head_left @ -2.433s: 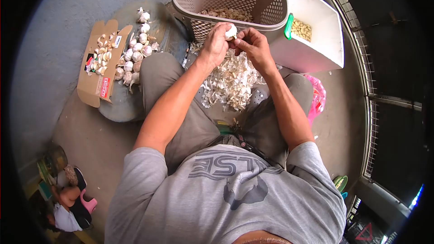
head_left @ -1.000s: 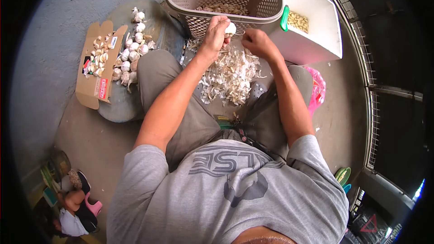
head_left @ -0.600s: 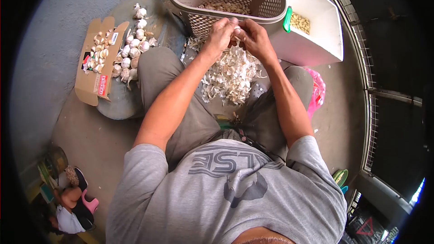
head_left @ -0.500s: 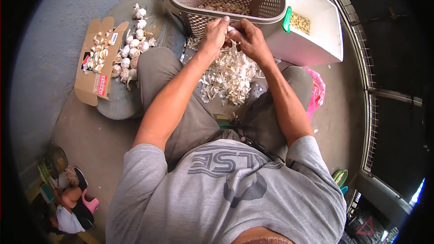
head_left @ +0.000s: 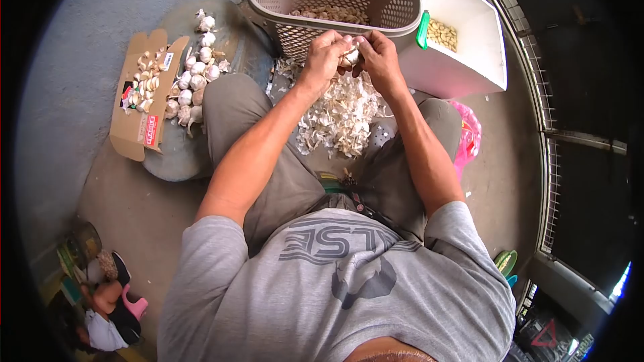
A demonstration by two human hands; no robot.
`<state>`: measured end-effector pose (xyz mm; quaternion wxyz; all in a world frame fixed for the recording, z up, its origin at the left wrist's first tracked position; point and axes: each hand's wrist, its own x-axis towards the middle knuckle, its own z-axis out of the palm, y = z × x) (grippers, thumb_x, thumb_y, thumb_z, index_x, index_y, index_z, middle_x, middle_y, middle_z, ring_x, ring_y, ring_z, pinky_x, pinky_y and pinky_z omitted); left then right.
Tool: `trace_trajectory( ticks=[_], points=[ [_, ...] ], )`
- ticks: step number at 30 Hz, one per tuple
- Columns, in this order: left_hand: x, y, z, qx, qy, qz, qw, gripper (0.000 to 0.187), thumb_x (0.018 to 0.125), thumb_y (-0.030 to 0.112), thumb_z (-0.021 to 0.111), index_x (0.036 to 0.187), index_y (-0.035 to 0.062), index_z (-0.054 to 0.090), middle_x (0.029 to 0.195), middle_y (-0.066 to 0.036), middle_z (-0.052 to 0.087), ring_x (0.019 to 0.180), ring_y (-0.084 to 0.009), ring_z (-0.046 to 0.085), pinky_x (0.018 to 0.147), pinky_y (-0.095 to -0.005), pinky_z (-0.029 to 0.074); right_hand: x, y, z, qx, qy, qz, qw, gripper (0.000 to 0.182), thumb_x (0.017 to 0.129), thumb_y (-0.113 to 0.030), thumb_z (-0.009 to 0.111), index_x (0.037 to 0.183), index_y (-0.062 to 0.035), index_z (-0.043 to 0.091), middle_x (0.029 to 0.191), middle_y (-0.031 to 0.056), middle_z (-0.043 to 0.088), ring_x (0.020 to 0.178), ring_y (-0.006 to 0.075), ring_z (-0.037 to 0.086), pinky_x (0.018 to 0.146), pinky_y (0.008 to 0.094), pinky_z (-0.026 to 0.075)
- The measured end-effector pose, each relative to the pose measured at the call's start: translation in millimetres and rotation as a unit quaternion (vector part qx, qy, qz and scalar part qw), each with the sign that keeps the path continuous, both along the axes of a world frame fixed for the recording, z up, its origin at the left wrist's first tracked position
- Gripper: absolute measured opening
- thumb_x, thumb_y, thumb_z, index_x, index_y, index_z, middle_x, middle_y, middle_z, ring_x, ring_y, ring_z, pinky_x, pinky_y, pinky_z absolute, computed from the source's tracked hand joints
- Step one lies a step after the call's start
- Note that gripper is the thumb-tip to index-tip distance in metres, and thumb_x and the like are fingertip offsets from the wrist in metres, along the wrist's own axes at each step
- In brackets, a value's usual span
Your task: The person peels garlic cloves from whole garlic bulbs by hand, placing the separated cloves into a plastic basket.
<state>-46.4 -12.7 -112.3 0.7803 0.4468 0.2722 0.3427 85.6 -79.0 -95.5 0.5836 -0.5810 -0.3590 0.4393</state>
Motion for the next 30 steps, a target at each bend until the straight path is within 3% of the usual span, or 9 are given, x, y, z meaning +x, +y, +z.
trace_trajectory(
  ticks=[4,8,9,14,16,22,26,27,30],
  points=[
    [-2.4,5.8,0.1,-0.003,-0.001,0.035,0.999,0.021,0.103,0.022,0.060,0.088,0.0080,0.058,0.075,0.000,0.059,0.060,-0.0077,0.054,0.050,-0.0269,0.046,-2.4,-1.4,7.3,0.012,-0.071,-0.003,0.997,0.020,0.105,-0.015,0.058,0.110,0.0035,0.058,0.076,0.0029,0.058,0.057,0.0094,0.057,0.045,0.0273,0.049],
    [8.4,8.6,-20.8,0.063,-0.021,0.076,0.995,0.022,0.107,0.029,0.055,0.098,0.0088,0.055,0.080,0.001,0.059,0.065,-0.0072,0.055,0.056,-0.0243,0.046,-15.4,-3.0,8.3,0.013,-0.110,0.073,0.991,0.026,0.105,-0.023,0.061,0.112,0.0021,0.056,0.079,0.0063,0.063,0.055,0.0091,0.056,0.044,0.0273,0.046],
    [5.3,9.7,-24.4,0.038,-0.013,0.046,0.998,0.024,0.108,0.032,0.053,0.100,0.0096,0.052,0.083,0.001,0.059,0.066,-0.0073,0.055,0.059,-0.0240,0.047,-16.5,-3.6,7.6,0.016,-0.138,0.086,0.987,0.030,0.107,-0.028,0.056,0.108,0.0017,0.053,0.079,0.0070,0.063,0.053,0.0097,0.055,0.046,0.0261,0.046],
    [-9.1,5.5,-5.8,-0.131,-0.046,0.038,0.990,0.024,0.106,0.036,0.055,0.104,0.0123,0.057,0.081,-0.001,0.063,0.062,-0.0118,0.058,0.049,-0.0277,0.045,-8.2,-2.2,3.7,0.021,-0.007,0.076,0.997,0.020,0.105,-0.017,0.059,0.102,0.0017,0.055,0.077,0.0060,0.061,0.053,0.0099,0.056,0.044,0.0276,0.048],
    [-7.7,7.3,-5.3,-0.118,-0.031,0.046,0.991,0.025,0.106,0.036,0.055,0.101,0.0120,0.057,0.080,-0.002,0.063,0.062,-0.0123,0.059,0.050,-0.0270,0.045,-2.7,0.2,-3.1,0.033,0.019,0.072,0.997,0.018,0.105,-0.015,0.058,0.102,0.0018,0.056,0.076,0.0054,0.060,0.054,0.0108,0.057,0.045,0.0273,0.049],
    [10.4,8.6,-26.4,0.131,0.008,0.059,0.990,0.029,0.110,0.039,0.048,0.105,0.0095,0.048,0.085,-0.001,0.058,0.066,-0.0087,0.057,0.053,-0.0248,0.047,-5.5,-1.8,12.7,-0.001,-0.031,0.086,0.996,0.026,0.109,-0.024,0.051,0.114,0.0013,0.058,0.084,0.0077,0.065,0.061,0.0118,0.061,0.051,0.0267,0.051],
    [8.2,-3.9,-17.1,0.042,-0.024,0.058,0.997,0.029,0.111,0.038,0.044,0.111,0.0087,0.041,0.092,-0.004,0.056,0.073,-0.0076,0.057,0.059,-0.0233,0.052,-12.7,3.1,-4.9,0.058,-0.159,0.047,0.984,0.029,0.107,-0.031,0.056,0.100,-0.0032,0.059,0.075,0.0022,0.063,0.056,0.0064,0.052,0.047,0.0240,0.042],
    [12.1,-7.3,-14.0,0.058,-0.039,0.089,0.994,0.030,0.111,0.039,0.044,0.111,0.0090,0.040,0.092,-0.003,0.057,0.071,-0.0071,0.057,0.059,-0.0217,0.052,-12.5,4.1,-5.0,0.056,-0.138,0.043,0.988,0.028,0.107,-0.030,0.058,0.092,-0.0061,0.057,0.071,-0.0008,0.061,0.053,0.0045,0.048,0.046,0.0240,0.039],
    [7.9,-7.3,-9.6,0.073,-0.023,0.074,0.994,0.030,0.111,0.039,0.044,0.113,0.0099,0.040,0.088,-0.001,0.057,0.067,-0.0049,0.057,0.054,-0.0203,0.050,-9.8,1.4,1.7,-0.003,0.016,0.065,0.998,0.025,0.106,-0.027,0.059,0.091,-0.0075,0.057,0.067,-0.0019,0.058,0.049,0.0045,0.045,0.044,0.0242,0.039]
  ],
)
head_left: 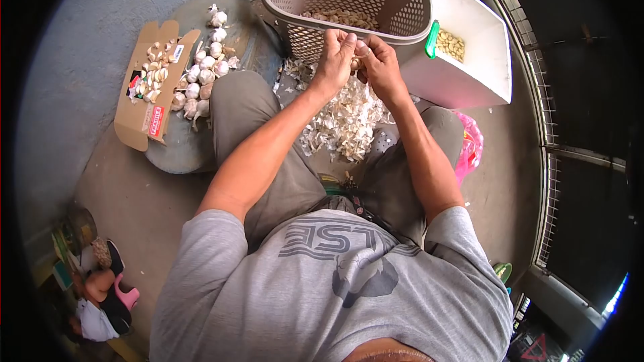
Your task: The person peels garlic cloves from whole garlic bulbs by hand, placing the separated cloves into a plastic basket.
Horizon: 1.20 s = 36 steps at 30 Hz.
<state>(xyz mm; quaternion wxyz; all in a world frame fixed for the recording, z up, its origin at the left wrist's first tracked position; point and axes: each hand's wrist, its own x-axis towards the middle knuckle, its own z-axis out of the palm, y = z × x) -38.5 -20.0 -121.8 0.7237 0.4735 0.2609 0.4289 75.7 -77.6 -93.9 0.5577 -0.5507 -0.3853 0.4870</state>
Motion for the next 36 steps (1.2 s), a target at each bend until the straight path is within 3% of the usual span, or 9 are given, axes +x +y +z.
trace_trajectory(
  ticks=[2,6,15,23,26,29,32,33,36],
  points=[
    [-2.6,2.4,2.1,0.011,0.005,0.003,1.000,0.031,0.110,0.040,0.046,0.113,0.0103,0.041,0.086,0.000,0.057,0.064,-0.0041,0.056,0.050,-0.0203,0.048,6.4,1.7,-1.8,0.012,0.145,-0.023,0.989,0.020,0.105,-0.020,0.061,0.092,-0.0048,0.059,0.070,0.0012,0.061,0.050,0.0077,0.051,0.042,0.0250,0.041],
    [-3.5,7.4,1.3,-0.007,0.039,0.000,0.999,0.036,0.108,0.045,0.050,0.114,0.0105,0.043,0.083,0.001,0.056,0.061,-0.0036,0.054,0.044,-0.0200,0.043,8.2,0.8,-8.3,0.021,0.179,-0.026,0.983,0.017,0.103,-0.018,0.062,0.095,-0.0038,0.059,0.074,0.0033,0.064,0.051,0.0101,0.054,0.041,0.0255,0.043],
    [-12.5,20.7,7.1,-0.129,0.028,0.050,0.990,0.042,0.101,0.051,0.061,0.099,0.0105,0.050,0.069,0.000,0.057,0.051,-0.0087,0.053,0.041,-0.0237,0.040,7.8,-4.5,-2.3,0.050,-0.026,0.028,0.998,0.014,0.102,-0.009,0.061,0.108,0.0034,0.059,0.090,0.0055,0.064,0.064,0.0122,0.061,0.054,0.0271,0.054],
    [-5.2,13.8,-0.1,-0.041,0.064,0.038,0.996,0.039,0.101,0.048,0.062,0.093,0.0106,0.055,0.076,0.001,0.058,0.060,-0.0074,0.054,0.046,-0.0247,0.041,7.2,-4.0,-3.2,-0.007,-0.084,0.014,0.996,0.023,0.106,-0.022,0.060,0.096,-0.0017,0.057,0.073,0.0010,0.059,0.049,0.0069,0.050,0.044,0.0232,0.043],
    [-7.4,14.8,-1.5,-0.118,0.051,0.026,0.991,0.038,0.101,0.048,0.062,0.092,0.0121,0.055,0.076,0.001,0.059,0.060,-0.0075,0.055,0.045,-0.0250,0.040,8.2,-6.8,3.4,-0.022,-0.054,0.024,0.998,0.021,0.105,-0.020,0.061,0.098,-0.0010,0.059,0.069,-0.0006,0.056,0.047,0.0061,0.048,0.042,0.0229,0.041],
    [-14.8,23.8,1.2,-0.152,0.021,-0.006,0.988,0.036,0.102,0.046,0.061,0.093,0.0127,0.054,0.077,0.001,0.061,0.062,-0.0077,0.056,0.046,-0.0250,0.041,18.0,-3.5,-3.1,-0.098,-0.154,0.134,0.974,0.014,0.102,-0.014,0.063,0.103,0.0000,0.060,0.079,0.0019,0.061,0.061,0.0087,0.057,0.055,0.0246,0.048],
    [-11.1,25.5,-1.1,-0.135,0.023,0.000,0.991,0.033,0.104,0.044,0.060,0.095,0.0124,0.054,0.077,0.001,0.061,0.062,-0.0078,0.057,0.048,-0.0240,0.043,17.2,0.5,-29.7,0.048,-0.284,0.079,0.954,0.016,0.092,-0.002,0.067,0.106,0.0028,0.061,0.094,0.0072,0.066,0.084,0.0133,0.065,0.075,0.0300,0.054],
    [-11.7,25.2,-2.2,-0.106,0.027,-0.008,0.994,0.030,0.106,0.041,0.057,0.097,0.0123,0.053,0.079,0.001,0.062,0.062,-0.0080,0.057,0.051,-0.0238,0.045,16.7,-0.7,-11.9,-0.037,-0.200,0.075,0.976,0.032,0.085,0.004,0.066,0.117,0.0021,0.061,0.107,0.0088,0.067,0.102,0.0158,0.063,0.090,0.0320,0.051],
    [-6.3,18.1,-4.8,-0.094,0.003,-0.021,0.995,0.022,0.108,0.030,0.052,0.103,0.0089,0.056,0.084,0.000,0.062,0.068,-0.0092,0.058,0.057,-0.0263,0.050,16.7,-1.2,8.4,0.003,0.070,0.089,0.994,0.042,0.088,0.002,0.068,0.129,0.0001,0.059,0.110,0.0071,0.067,0.098,0.0147,0.065,0.083,0.0298,0.053]
  ],
)
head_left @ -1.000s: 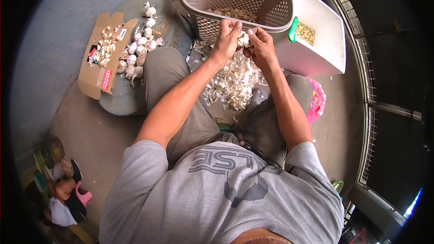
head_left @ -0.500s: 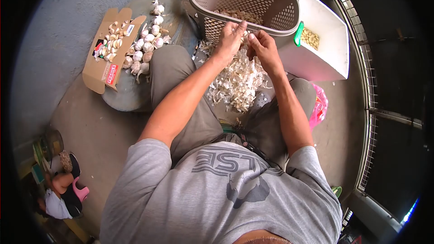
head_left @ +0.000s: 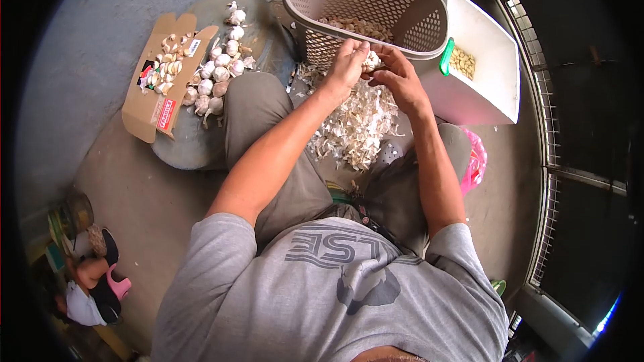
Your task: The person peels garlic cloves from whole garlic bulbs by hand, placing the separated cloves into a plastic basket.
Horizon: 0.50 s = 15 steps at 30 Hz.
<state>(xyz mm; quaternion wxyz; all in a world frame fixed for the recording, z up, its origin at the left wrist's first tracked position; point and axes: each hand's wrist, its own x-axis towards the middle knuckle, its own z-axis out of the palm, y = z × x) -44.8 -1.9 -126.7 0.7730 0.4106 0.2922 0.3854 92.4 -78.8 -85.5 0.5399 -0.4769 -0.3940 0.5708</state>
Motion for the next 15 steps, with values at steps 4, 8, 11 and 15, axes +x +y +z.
trace_trajectory(
  ticks=[4,8,11,15],
  points=[
    [0.5,1.7,-6.0,0.013,-0.047,-0.025,0.998,0.018,0.108,0.020,0.050,0.108,0.0042,0.059,0.093,-0.002,0.063,0.078,-0.0103,0.060,0.068,-0.0282,0.054,-11.6,-2.6,2.5,0.016,-0.168,-0.049,0.984,0.044,0.092,-0.007,0.074,0.132,0.0019,0.058,0.113,0.0086,0.068,0.094,0.0133,0.066,0.077,0.0276,0.055],
    [-6.5,1.3,3.2,-0.048,-0.080,-0.050,0.994,0.020,0.106,0.016,0.054,0.110,-0.0015,0.064,0.097,-0.005,0.067,0.082,-0.0140,0.067,0.074,-0.0335,0.062,-2.6,1.5,-10.2,0.043,-0.130,-0.075,0.988,0.045,0.093,-0.007,0.075,0.133,0.0035,0.056,0.115,0.0091,0.069,0.099,0.0132,0.066,0.085,0.0282,0.055],
    [-9.5,3.0,16.0,-0.017,-0.029,-0.024,0.999,0.025,0.106,0.019,0.055,0.105,-0.0031,0.068,0.094,-0.009,0.072,0.077,-0.0173,0.072,0.066,-0.0328,0.065,-1.7,1.7,-10.6,0.048,-0.068,-0.085,0.993,0.045,0.092,-0.006,0.075,0.132,0.0056,0.057,0.112,0.0085,0.070,0.102,0.0139,0.066,0.092,0.0290,0.054],
    [-12.1,5.3,13.0,0.000,0.025,-0.017,1.000,0.027,0.106,0.024,0.056,0.100,-0.0001,0.067,0.085,-0.008,0.071,0.063,-0.0156,0.069,0.051,-0.0295,0.059,4.5,-2.0,-3.7,0.054,0.008,-0.048,0.997,0.046,0.092,-0.010,0.076,0.132,0.0045,0.058,0.110,0.0072,0.070,0.099,0.0124,0.065,0.084,0.0278,0.053]
  ],
)
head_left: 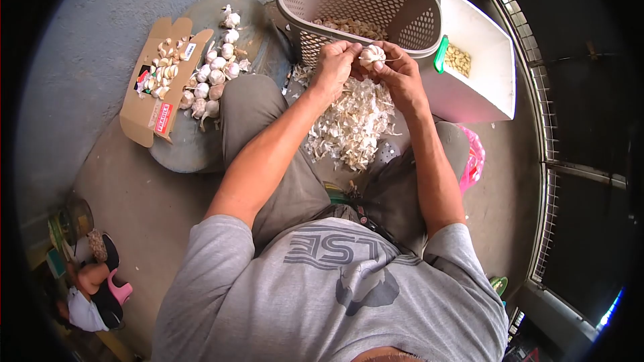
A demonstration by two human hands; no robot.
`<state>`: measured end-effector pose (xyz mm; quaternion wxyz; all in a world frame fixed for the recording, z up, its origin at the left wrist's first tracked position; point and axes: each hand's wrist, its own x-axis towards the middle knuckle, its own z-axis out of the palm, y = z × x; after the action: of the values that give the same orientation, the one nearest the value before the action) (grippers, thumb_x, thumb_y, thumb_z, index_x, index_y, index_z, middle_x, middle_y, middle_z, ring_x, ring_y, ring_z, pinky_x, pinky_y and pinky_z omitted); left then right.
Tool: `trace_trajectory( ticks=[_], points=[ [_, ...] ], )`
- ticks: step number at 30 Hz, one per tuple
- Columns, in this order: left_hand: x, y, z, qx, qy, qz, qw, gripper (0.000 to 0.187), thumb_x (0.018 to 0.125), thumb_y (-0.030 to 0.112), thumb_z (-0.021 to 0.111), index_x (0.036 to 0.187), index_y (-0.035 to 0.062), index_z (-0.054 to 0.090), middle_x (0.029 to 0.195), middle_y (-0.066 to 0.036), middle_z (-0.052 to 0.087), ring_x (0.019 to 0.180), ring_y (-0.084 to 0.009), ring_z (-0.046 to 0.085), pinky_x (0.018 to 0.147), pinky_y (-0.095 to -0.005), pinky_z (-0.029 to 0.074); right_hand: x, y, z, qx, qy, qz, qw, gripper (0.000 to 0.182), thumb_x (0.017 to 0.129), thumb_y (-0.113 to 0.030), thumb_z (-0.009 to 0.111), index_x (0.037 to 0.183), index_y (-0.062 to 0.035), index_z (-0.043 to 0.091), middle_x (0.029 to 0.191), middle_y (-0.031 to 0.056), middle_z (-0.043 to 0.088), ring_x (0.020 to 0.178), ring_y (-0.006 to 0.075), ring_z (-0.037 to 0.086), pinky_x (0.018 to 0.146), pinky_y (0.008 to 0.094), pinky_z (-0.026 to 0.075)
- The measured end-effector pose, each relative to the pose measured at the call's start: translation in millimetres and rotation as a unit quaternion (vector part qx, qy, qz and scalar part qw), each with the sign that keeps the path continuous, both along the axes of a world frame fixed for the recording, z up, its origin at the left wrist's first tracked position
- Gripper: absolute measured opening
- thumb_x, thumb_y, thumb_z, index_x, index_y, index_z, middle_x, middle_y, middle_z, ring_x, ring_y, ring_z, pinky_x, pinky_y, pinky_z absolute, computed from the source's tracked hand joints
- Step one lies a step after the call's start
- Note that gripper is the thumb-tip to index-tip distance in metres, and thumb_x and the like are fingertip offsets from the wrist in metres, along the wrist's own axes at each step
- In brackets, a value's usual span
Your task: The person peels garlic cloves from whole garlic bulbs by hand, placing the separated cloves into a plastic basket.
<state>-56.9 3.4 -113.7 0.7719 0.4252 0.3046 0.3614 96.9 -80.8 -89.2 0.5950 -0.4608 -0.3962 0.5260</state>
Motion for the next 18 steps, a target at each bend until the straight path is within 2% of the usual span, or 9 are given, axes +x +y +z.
trace_trajectory(
  ticks=[2,6,9,11,12,15,18],
  points=[
    [0.6,-3.6,2.4,-0.005,0.002,-0.003,1.000,0.027,0.106,0.025,0.057,0.097,0.0013,0.067,0.082,-0.006,0.070,0.061,-0.0146,0.068,0.049,-0.0277,0.056,-1.3,-2.0,4.7,0.011,0.016,-0.011,1.000,0.046,0.092,-0.013,0.077,0.131,0.0037,0.059,0.108,0.0061,0.070,0.097,0.0108,0.063,0.078,0.0270,0.052],
    [0.7,-11.0,18.4,-0.026,-0.002,-0.013,1.000,0.026,0.105,0.027,0.059,0.093,0.0037,0.066,0.075,-0.002,0.065,0.058,-0.0125,0.065,0.048,-0.0255,0.053,-4.4,-4.1,10.8,-0.018,-0.130,-0.038,0.991,0.044,0.092,-0.014,0.077,0.130,0.0020,0.061,0.103,0.0049,0.070,0.089,0.0093,0.063,0.071,0.0257,0.050],
    [5.1,-10.5,1.5,0.080,0.032,-0.008,0.996,0.025,0.105,0.025,0.059,0.091,0.0048,0.065,0.073,0.000,0.061,0.057,-0.0109,0.061,0.049,-0.0255,0.052,-5.4,-7.1,14.9,-0.056,-0.192,-0.017,0.980,0.043,0.091,-0.011,0.076,0.129,0.0013,0.061,0.100,0.0053,0.070,0.086,0.0095,0.063,0.069,0.0253,0.050],
    [2.5,-7.8,-1.0,0.081,0.039,0.002,0.996,0.024,0.104,0.022,0.059,0.088,0.0050,0.064,0.070,0.000,0.061,0.056,-0.0088,0.057,0.048,-0.0251,0.049,-10.5,-10.7,18.1,-0.056,-0.211,0.000,0.976,0.043,0.090,-0.010,0.076,0.129,0.0009,0.061,0.100,0.0056,0.070,0.084,0.0094,0.064,0.068,0.0249,0.050],
    [1.5,-7.5,4.0,0.071,0.041,0.010,0.997,0.024,0.104,0.022,0.059,0.088,0.0048,0.064,0.069,0.000,0.061,0.055,-0.0085,0.056,0.047,-0.0250,0.048,-11.1,-10.9,16.0,-0.040,-0.202,0.004,0.979,0.041,0.090,-0.007,0.076,0.128,0.0017,0.062,0.100,0.0064,0.070,0.082,0.0105,0.065,0.068,0.0258,0.050],
    [-1.2,-6.7,11.0,0.045,0.062,0.008,0.997,0.024,0.104,0.021,0.058,0.088,0.0045,0.065,0.067,0.000,0.060,0.051,-0.0075,0.053,0.043,-0.0245,0.044,-13.4,-10.5,16.6,-0.007,-0.059,0.021,0.998,0.038,0.092,-0.005,0.071,0.128,0.0025,0.060,0.102,0.0087,0.071,0.080,0.0139,0.067,0.067,0.0266,0.051],
    [0.2,-6.7,7.2,0.049,0.084,0.007,0.995,0.024,0.105,0.024,0.058,0.093,0.0040,0.066,0.067,0.000,0.061,0.050,-0.0073,0.053,0.042,-0.0243,0.044,-6.9,-7.7,17.1,-0.030,0.072,0.025,0.997,0.036,0.097,-0.008,0.063,0.131,0.0031,0.057,0.102,0.0110,0.072,0.082,0.0184,0.070,0.066,0.0291,0.053]
  ],
)
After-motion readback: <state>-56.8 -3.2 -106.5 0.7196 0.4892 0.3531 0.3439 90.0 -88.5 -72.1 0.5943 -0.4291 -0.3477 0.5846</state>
